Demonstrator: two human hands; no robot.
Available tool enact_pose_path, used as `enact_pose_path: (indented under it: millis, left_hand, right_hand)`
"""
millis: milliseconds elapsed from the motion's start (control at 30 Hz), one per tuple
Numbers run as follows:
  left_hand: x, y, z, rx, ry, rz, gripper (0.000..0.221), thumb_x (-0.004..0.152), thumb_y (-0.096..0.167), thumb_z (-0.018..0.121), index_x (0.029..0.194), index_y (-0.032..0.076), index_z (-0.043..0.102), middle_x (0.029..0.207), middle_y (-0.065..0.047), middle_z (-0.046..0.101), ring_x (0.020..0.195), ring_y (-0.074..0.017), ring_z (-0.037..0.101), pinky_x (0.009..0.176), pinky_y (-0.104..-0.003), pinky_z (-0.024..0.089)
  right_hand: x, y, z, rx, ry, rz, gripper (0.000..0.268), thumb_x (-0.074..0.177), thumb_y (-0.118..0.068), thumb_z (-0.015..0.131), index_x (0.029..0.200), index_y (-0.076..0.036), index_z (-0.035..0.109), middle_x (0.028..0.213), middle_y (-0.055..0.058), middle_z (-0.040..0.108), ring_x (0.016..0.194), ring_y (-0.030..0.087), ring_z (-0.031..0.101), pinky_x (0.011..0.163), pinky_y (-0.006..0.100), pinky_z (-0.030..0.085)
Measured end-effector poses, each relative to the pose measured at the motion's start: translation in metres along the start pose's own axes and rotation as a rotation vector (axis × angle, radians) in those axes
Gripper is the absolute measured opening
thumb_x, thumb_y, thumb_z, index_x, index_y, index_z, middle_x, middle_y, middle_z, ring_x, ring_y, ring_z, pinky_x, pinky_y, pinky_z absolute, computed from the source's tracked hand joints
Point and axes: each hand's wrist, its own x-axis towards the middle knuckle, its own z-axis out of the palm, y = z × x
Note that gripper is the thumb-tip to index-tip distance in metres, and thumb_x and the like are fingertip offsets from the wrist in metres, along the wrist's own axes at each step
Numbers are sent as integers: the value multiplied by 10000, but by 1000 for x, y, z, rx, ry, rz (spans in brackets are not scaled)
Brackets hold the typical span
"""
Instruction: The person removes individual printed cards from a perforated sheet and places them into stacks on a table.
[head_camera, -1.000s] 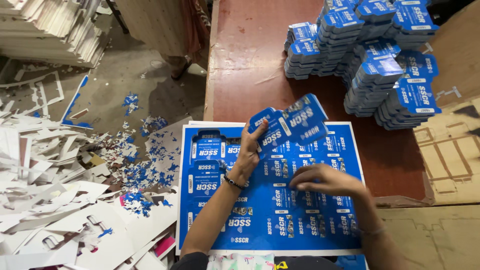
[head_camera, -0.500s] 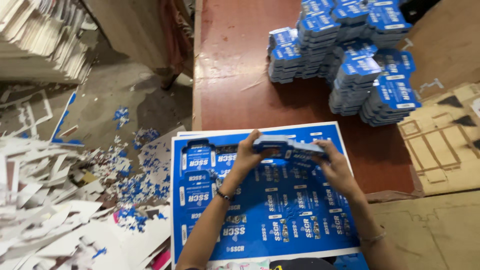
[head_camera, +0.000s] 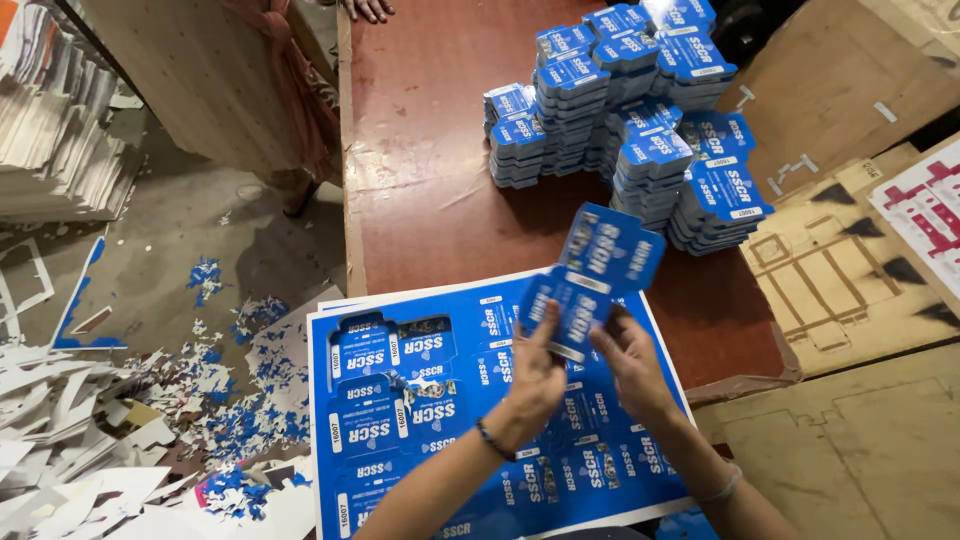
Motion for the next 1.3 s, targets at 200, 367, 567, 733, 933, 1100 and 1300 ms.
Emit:
enact_pose_path:
  millis: [200,367,567,733,933,1100,1300]
  left_hand:
    - [-26,-38,21,726,-342,243,439,938,264,770,1259,62,549,1128,-84,677,1072,-159,638,882,-295,551]
    - [-24,-21,-3,1072,-389,73,395,931,280,733,1189,71,519,996,-108,634,873,-173,662,677,-301,582]
    - [1,-11,-22,1077,-550,212,295,985,280,687,1060,25,559,975,-123,700,878,-179,753,744,-273,628]
    - [7,-13,-30,1152,-596,176,285,990,287,680,1063,30,583,940,-112,738,874,-174,767,748,-270,627]
    - [12,-15,-32,1195,-599,148,260,987,290,678,1053,46,615,916,-110,757,846,-167,774,748,-267,637]
    - [12,-16,-32,1202,-606,138,259,986,289,674,1057,46,623,925,-113,764,850,-165,774,733,-273,629]
    - [14,-18,-36,1248,-634,173,265,999,296,665,1065,42,632,891,-115,765,829,-170,779,717,-251,628]
  right_hand:
    - [27,-28,-78,101,250,-182,350,1023,-13,562,1368,44,567,1221,124,682,1087,199,643,986,348,517]
    - [133,-107,-207,-67,360,-412,268,1168,-136,489,1312,19,654,1228,78,695,1056,134,670,978,280,569]
    - [233,-120,-287,-579,310,-6,151,1086,-83,647,1173,28,700,999,46,693,793,107,607,690,284,465]
    - [244,-102,-305,-544,228,146,213,1010,-89,647,1183,27,692,1013,50,719,838,115,656,729,258,520]
    - [252,-107,-284,-947,269,176,376,984,-190,707,1282,37,671,1017,123,721,875,196,652,770,368,514]
    - [235,-133,-237,-1504,397,-88,612,941,-326,798,1383,54,611,1282,334,601,1154,426,597,961,503,483]
    - [259,-142,-184,-1479,232,-205,600,1036,-491,602,1566,-233,495,1612,266,348,1459,474,372,1157,596,352]
